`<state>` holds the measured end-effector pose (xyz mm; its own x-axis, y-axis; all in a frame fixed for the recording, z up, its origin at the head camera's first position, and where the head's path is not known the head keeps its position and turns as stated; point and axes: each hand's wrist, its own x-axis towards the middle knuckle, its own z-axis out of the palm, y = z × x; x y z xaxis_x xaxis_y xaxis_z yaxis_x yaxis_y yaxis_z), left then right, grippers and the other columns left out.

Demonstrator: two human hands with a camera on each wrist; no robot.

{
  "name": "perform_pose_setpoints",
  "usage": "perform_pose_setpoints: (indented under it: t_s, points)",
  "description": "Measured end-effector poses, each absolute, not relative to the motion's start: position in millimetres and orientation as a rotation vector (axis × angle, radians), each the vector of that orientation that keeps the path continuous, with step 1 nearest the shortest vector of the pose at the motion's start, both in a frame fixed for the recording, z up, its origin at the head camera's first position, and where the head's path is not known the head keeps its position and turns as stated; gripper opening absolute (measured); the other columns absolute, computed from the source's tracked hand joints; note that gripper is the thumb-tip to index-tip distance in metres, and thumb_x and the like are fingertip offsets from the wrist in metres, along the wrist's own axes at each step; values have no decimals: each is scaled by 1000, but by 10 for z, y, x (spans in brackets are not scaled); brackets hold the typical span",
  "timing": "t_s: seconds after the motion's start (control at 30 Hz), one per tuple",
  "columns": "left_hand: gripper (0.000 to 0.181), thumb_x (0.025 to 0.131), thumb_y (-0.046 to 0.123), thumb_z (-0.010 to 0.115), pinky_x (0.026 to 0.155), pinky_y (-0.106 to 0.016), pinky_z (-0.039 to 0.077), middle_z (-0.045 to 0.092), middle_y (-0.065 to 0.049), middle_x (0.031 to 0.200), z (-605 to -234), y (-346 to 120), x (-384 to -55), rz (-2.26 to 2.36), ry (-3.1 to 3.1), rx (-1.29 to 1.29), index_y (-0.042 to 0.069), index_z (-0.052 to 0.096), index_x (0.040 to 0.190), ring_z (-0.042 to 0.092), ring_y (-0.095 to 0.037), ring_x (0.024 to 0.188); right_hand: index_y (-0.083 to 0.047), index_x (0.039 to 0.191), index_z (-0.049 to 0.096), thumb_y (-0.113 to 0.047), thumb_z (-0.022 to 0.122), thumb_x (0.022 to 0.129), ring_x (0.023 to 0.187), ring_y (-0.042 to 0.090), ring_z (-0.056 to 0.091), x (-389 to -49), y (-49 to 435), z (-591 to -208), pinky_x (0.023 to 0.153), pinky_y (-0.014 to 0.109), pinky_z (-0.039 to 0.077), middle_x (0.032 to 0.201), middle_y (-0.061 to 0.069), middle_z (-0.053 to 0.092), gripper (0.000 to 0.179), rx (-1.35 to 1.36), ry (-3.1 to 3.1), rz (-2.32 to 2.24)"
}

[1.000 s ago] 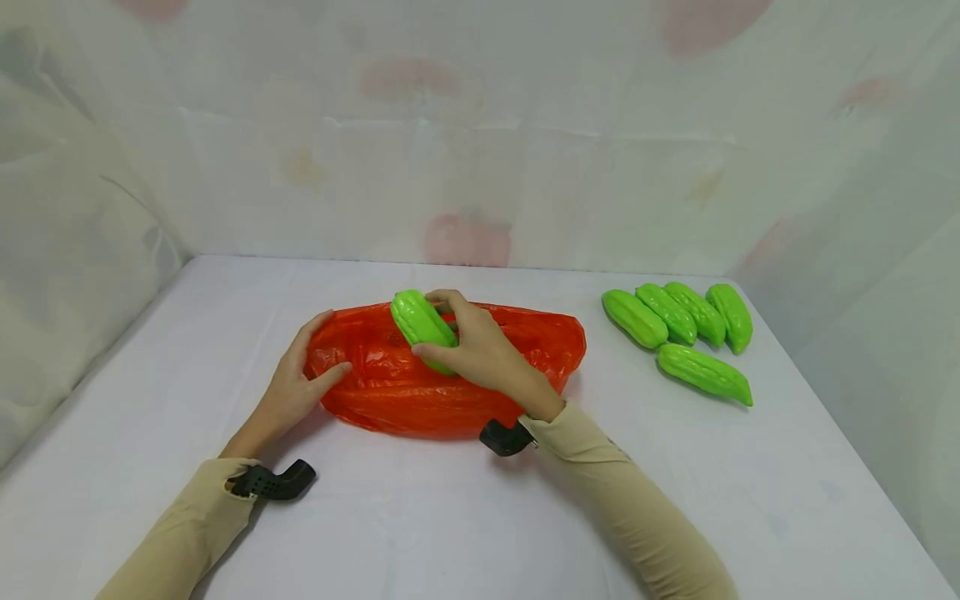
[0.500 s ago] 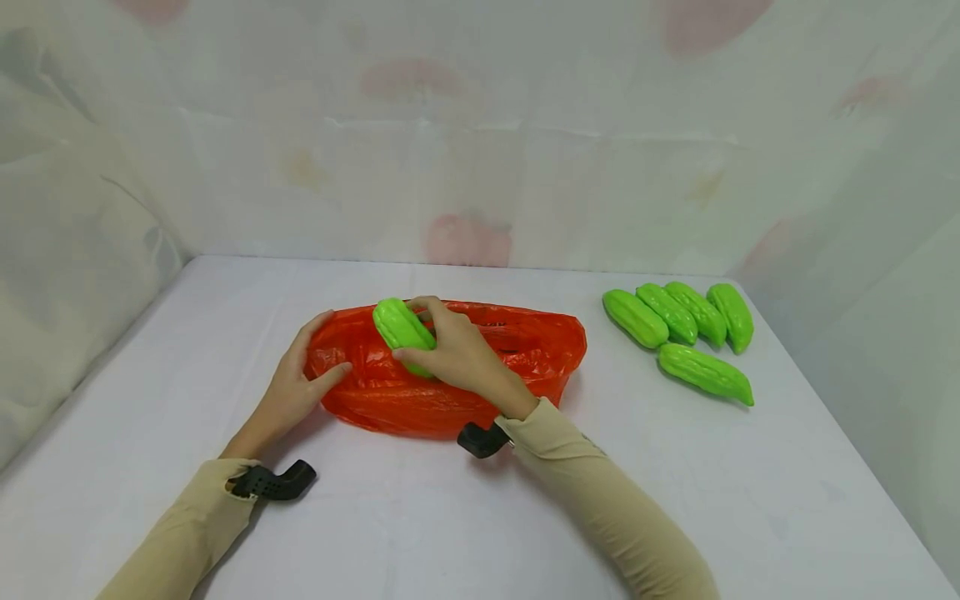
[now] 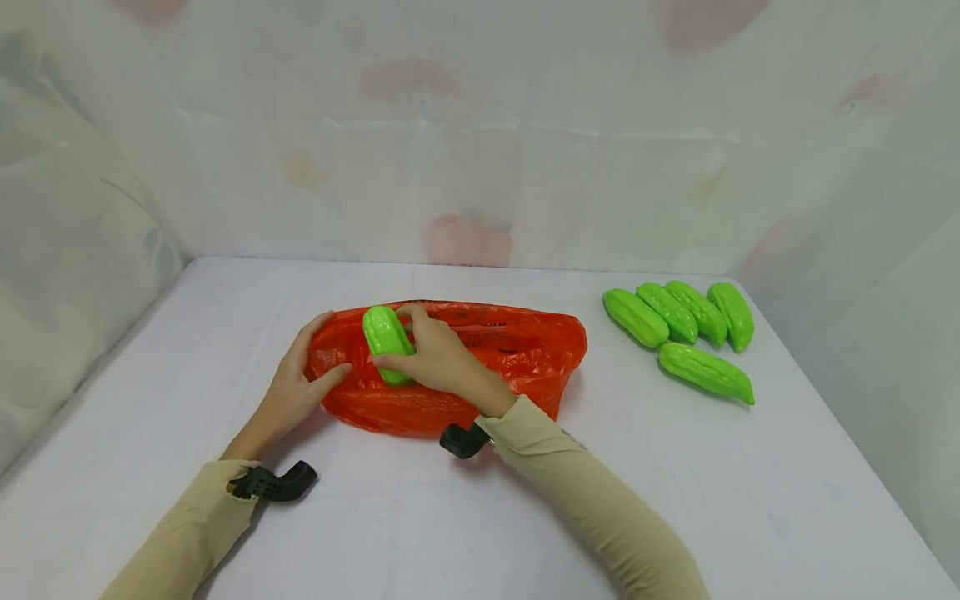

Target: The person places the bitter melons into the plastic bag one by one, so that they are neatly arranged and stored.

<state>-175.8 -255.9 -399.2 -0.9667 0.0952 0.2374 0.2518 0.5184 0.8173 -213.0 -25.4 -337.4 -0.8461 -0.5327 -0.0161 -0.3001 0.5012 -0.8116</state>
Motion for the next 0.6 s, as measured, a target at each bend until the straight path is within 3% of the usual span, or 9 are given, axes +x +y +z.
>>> perform_pose_setpoints:
  t_s: [0.4,0.6]
  points:
    - [75,95,14,63,90,-11,41,44,-16,147,-4020,-2539,-1732,-1439,-2587,-304,20,22,158,45,-14,119,-5,142,37,-36,72,91,78,12,62,-2098,-305,-3394,65,20,53,99,5,65,70,-671,2520,-1180]
    - [75,95,13,63,88,-9,41,44,-17,146,-4030,-2537,-1728,-1444,-2573,-312,21,23,158,46,-12,117,-3,141,37,-35,70,92,79,13,62,-2095,-327,-3399,65,20,52,100,7,65,68,-642,2476,-1182]
